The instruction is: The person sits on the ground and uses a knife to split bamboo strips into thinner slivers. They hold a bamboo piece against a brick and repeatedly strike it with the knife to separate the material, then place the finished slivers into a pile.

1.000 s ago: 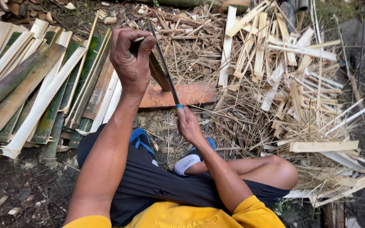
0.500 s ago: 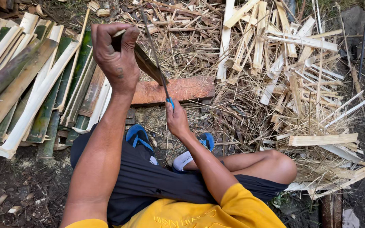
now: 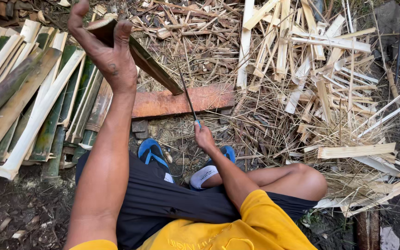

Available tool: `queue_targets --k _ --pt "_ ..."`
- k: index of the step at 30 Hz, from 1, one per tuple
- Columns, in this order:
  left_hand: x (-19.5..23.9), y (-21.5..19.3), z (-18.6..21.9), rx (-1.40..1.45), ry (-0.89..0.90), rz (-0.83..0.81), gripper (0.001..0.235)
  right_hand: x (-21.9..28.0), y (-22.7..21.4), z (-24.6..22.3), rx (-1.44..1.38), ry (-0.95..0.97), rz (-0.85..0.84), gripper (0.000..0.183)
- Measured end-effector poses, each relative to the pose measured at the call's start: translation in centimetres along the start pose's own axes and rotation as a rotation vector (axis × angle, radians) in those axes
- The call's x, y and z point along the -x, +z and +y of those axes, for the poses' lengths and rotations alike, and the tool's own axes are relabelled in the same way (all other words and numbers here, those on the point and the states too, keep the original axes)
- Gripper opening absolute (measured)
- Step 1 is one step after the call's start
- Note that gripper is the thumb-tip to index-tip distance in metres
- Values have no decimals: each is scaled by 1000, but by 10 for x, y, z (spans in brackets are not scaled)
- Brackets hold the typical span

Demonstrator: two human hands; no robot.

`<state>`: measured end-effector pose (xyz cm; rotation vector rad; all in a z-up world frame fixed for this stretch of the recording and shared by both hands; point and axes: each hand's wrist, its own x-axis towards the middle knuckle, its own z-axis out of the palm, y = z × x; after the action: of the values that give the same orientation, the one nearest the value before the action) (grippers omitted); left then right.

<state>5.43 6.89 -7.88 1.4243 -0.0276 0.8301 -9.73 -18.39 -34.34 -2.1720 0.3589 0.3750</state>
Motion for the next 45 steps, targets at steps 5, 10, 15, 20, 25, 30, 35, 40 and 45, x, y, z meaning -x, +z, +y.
queue_targets --k 5,10,15,20,25,30,35,40,45 --pt "57 -1 -87 -194 -482 -370 50 -9 -7 39 -350 168 -26 53" --pt "51 3 -77 -484 -485 -391 46 -6 -11 68 -285 27 158 61" --pt "15 8 -18 -263 -346 -89 55 -3 -25 73 -59 35 14 57" --pt "23 -5 -12 -582 -8 -572 29 -3 -12 67 -57 -43 19 58" --pt "59 -2 -37 -434 49 -630 33 16 -20 41 -240 123 -90 52" --pt "60 4 -29 -342 -241 -552 29 25 -28 17 -280 210 -82 51" --pt "19 19 31 -203 -180 -294 39 45 -52 -44 -56 -169 -5 57" --pt "-9 4 71 357 197 -162 29 113 -92 -160 -186 -318 -151 48" --pt "-1 -9 76 306 165 -100 30 103 -56 -153 -107 -455 -61 46"
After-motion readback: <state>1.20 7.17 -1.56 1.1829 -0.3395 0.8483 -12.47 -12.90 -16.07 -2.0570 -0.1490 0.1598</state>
